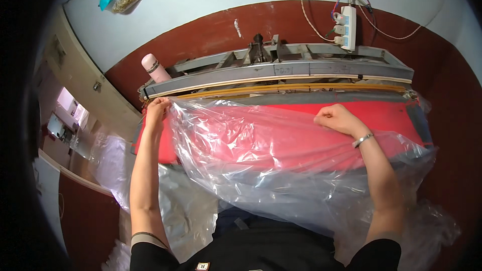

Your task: The person repeatedly pulls plastic sheeting onto the machine platform, smooths and aligns the plastic film by hand, and presses the sealer bar down to seal the plastic sheets.

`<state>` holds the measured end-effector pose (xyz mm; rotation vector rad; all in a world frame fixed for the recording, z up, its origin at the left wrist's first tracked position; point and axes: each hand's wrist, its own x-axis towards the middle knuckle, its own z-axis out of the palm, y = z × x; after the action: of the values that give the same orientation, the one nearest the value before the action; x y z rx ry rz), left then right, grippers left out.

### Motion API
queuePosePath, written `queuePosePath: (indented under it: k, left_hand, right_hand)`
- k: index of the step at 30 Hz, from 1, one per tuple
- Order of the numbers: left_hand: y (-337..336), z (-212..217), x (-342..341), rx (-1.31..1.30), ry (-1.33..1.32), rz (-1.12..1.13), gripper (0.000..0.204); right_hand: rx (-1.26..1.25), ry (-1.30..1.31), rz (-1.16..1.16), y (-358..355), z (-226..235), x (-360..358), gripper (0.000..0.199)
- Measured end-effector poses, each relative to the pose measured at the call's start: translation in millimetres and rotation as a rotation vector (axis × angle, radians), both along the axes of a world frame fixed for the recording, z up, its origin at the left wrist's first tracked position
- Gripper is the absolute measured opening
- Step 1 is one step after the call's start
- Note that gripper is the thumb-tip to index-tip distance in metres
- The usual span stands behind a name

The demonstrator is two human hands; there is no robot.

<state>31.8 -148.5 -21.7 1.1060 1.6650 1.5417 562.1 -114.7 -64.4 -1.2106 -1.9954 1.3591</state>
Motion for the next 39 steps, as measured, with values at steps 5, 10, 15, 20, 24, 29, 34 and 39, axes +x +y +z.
queuePosePath:
  k: [5,10,15,20,24,29,34,39]
  left_hand:
    - [17.8,-16.3,8.7,0.119,-0.158,0.075,0.006]
    - [48.4,-73.0,64.2,0.220,0.758,0.600,0.016]
    - [74.1,-111.8,78.8,0.235,0.522,0.437,0.013]
    - [99.1,-117.8,69.1,0.278,0.272,0.345,0.012]
    - [101.7,-115.5,70.7,0.243,0.177,0.349,0.014]
    - [101.6,-111.4,73.0,0.202,0.245,0.446,0.013]
    - [107.4,-117.9,71.3,0.256,0.370,0.642,0.010]
    - [104.3,-112.8,64.3,0.362,-0.043,0.614,0.013]
  right_hand:
    - [0.187,-0.050,-0.166,-9.3,5.1,6.4,0.012]
    - [0.621,-0.303,-0.609,4.7,-13.3,7.0,0.013]
    - [0.868,-0.260,-0.924,49.6,-36.3,0.1,0.016]
    - [0.916,-0.141,-1.049,79.4,-54.8,-1.2,0.012]
    - [0.870,-0.034,-1.082,89.4,-64.2,0.0,0.015]
    - [0.793,0.019,-1.187,95.9,-64.7,2.8,0.018]
    - [0.823,0.177,-1.106,91.8,-61.5,2.8,0.018]
    - [0.710,0.165,-1.102,84.3,-55.2,-2.6,0.020]
